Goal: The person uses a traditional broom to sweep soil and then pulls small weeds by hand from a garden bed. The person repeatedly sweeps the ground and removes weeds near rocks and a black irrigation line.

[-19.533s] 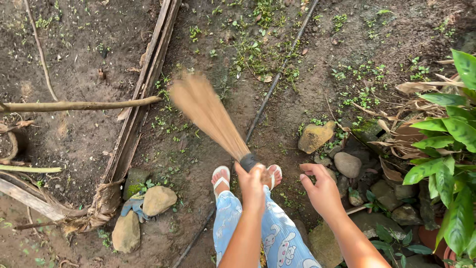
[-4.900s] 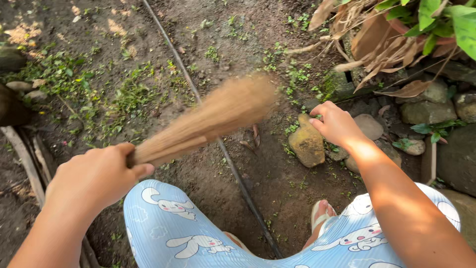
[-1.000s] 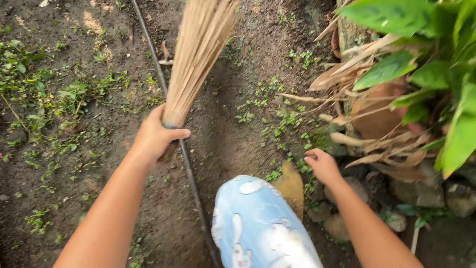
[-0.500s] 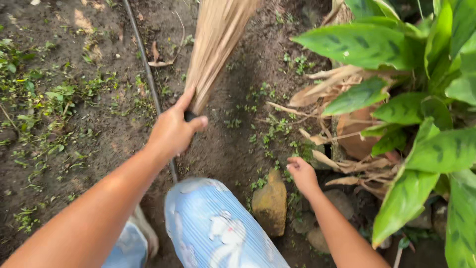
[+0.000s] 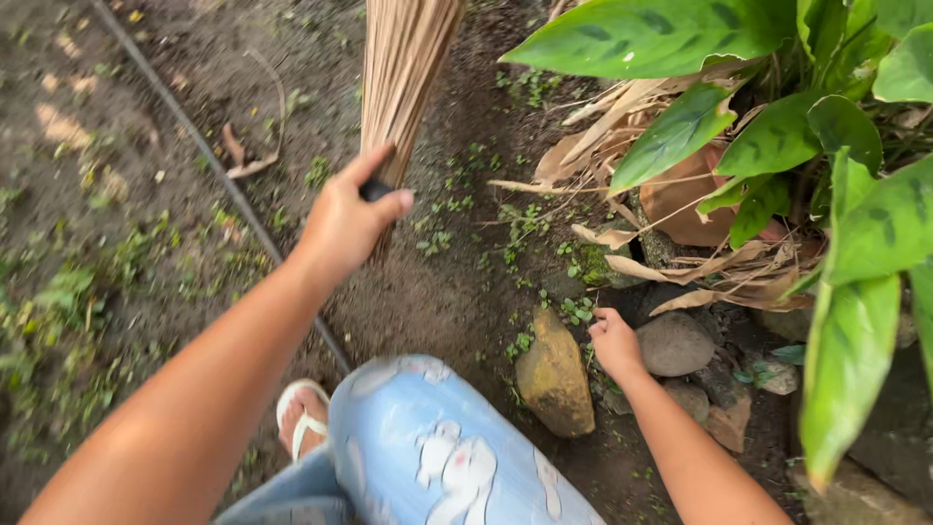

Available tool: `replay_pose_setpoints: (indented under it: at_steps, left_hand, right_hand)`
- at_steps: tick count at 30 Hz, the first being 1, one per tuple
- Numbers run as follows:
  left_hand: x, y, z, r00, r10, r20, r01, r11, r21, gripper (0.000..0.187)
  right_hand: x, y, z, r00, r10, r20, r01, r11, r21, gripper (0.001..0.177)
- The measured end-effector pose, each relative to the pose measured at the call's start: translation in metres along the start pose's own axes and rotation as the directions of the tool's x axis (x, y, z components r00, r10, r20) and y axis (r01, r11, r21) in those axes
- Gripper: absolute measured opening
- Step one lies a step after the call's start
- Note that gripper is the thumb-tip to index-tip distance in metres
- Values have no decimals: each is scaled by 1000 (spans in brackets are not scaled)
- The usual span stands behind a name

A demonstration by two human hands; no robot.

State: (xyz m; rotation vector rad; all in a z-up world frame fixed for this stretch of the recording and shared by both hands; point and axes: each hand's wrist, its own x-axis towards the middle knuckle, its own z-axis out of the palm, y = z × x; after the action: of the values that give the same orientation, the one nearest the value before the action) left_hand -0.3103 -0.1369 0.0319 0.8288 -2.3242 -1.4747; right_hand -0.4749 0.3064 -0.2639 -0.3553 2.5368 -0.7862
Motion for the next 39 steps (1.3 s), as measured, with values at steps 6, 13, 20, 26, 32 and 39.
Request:
replay_pose_setpoints:
  at_steps: [6,13,20,26,32,39]
  left_hand:
    - [-2,-43,26,968,-186,168,171,980,99,80]
    - [-22,-57,64,914,-389,119,388,921,28,79]
    - [-25,-68,74,931,-336,143,327,941,81,78]
    - [-25,-68,66,929,-342,142,330,939,99,78]
    - [-26,-67,65,932,-332,145,321,942,96,77]
    - [-27,-64,66,919,-363,151,349,930,113,77]
  right_hand:
    - [-9,-32,-7,998,58,9,-56,994,-94,60]
    - [2,-63,-16,992,-116,-57,80,896,-437,37]
    - [17,-48,-11,999,-50,8,44,786,-617,25]
    - [18,-34,-14,994,83,70,-29,824,-566,26]
    - [-2,-35,-22,987,132,-94,-158,909,-386,30]
    - [8,-35,2,962,159,-221,-197,966,-165,43]
